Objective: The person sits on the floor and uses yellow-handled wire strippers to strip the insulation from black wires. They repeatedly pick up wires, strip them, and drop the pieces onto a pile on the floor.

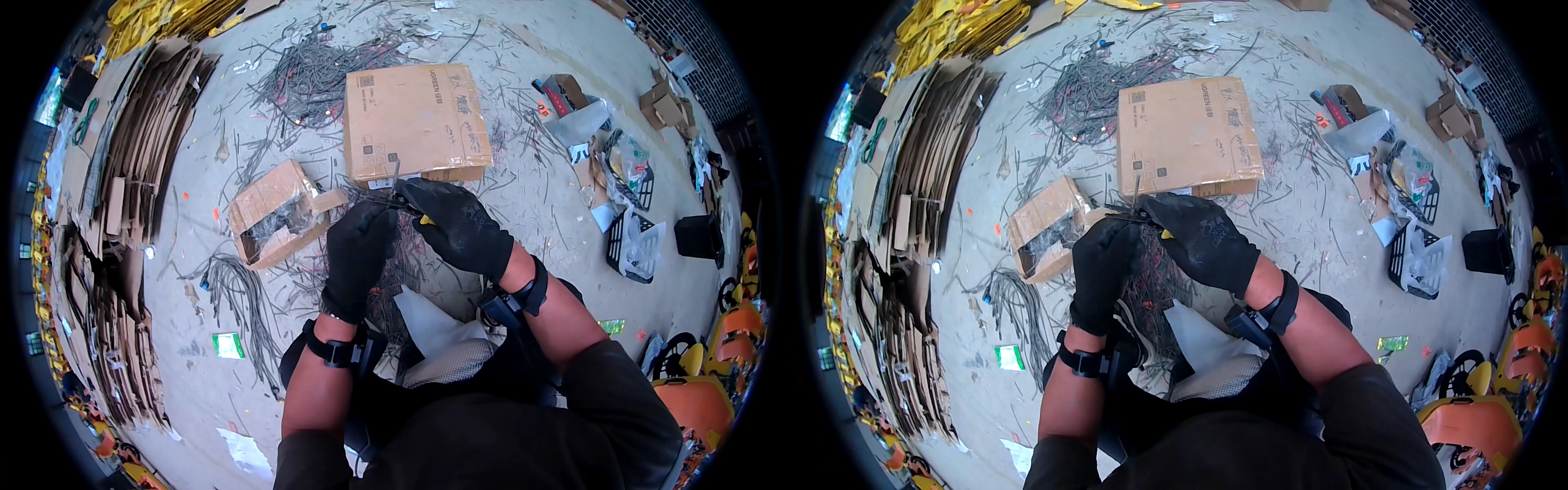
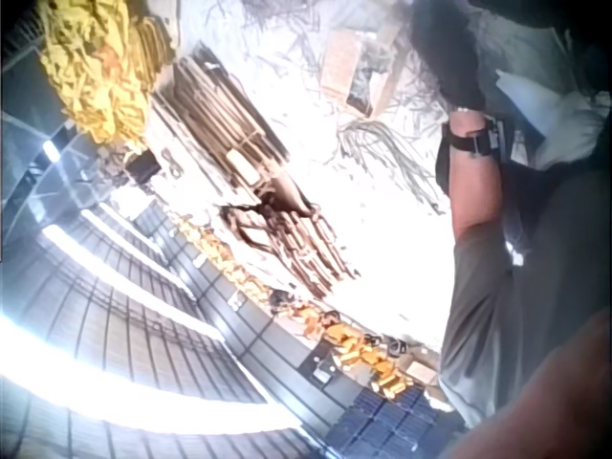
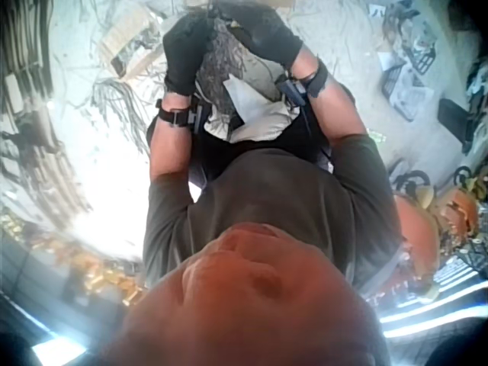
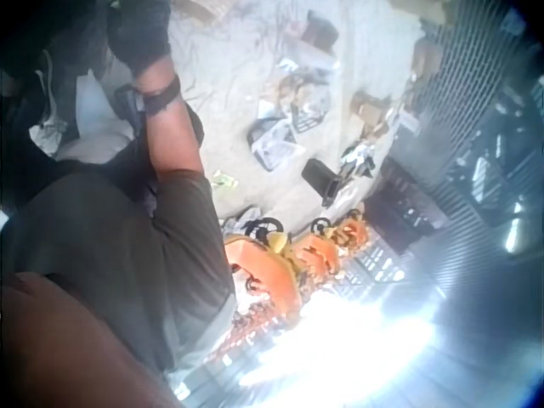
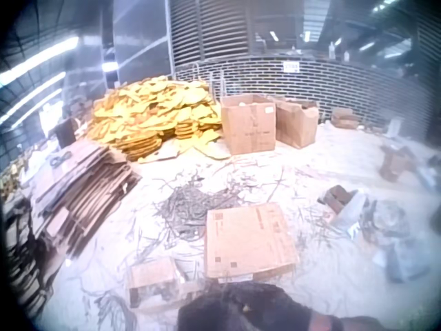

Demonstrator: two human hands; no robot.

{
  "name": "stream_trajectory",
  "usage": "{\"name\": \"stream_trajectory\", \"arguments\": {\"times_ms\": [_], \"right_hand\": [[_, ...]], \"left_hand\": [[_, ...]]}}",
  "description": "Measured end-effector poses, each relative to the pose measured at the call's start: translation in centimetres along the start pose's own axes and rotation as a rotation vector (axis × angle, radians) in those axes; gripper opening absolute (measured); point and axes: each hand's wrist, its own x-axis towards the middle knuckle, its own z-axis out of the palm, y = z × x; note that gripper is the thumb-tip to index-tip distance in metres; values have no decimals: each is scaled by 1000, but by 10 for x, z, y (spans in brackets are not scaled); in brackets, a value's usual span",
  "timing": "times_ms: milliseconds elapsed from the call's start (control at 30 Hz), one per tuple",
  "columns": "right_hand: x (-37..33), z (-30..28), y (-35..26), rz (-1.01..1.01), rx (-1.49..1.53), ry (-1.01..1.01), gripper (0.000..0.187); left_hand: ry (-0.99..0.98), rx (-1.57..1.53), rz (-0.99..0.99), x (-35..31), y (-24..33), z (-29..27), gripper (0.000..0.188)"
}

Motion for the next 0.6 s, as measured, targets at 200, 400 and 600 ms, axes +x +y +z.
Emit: {"name": "stream_trajectory", "arguments": {"times_ms": [200, 400, 600], "right_hand": [[3, -8, -7, -56, -279, -11, 62], [2, -12, -11, -42, -303, -20, 67], [0, -15, -14, -58, -304, -13, 67]], "left_hand": [[21, 151, 168, 1, -5, -2, 14], [21, 126, 130, 3, -9, 0, 15], [31, 149, 149, 0, -3, 0, 15]]}}
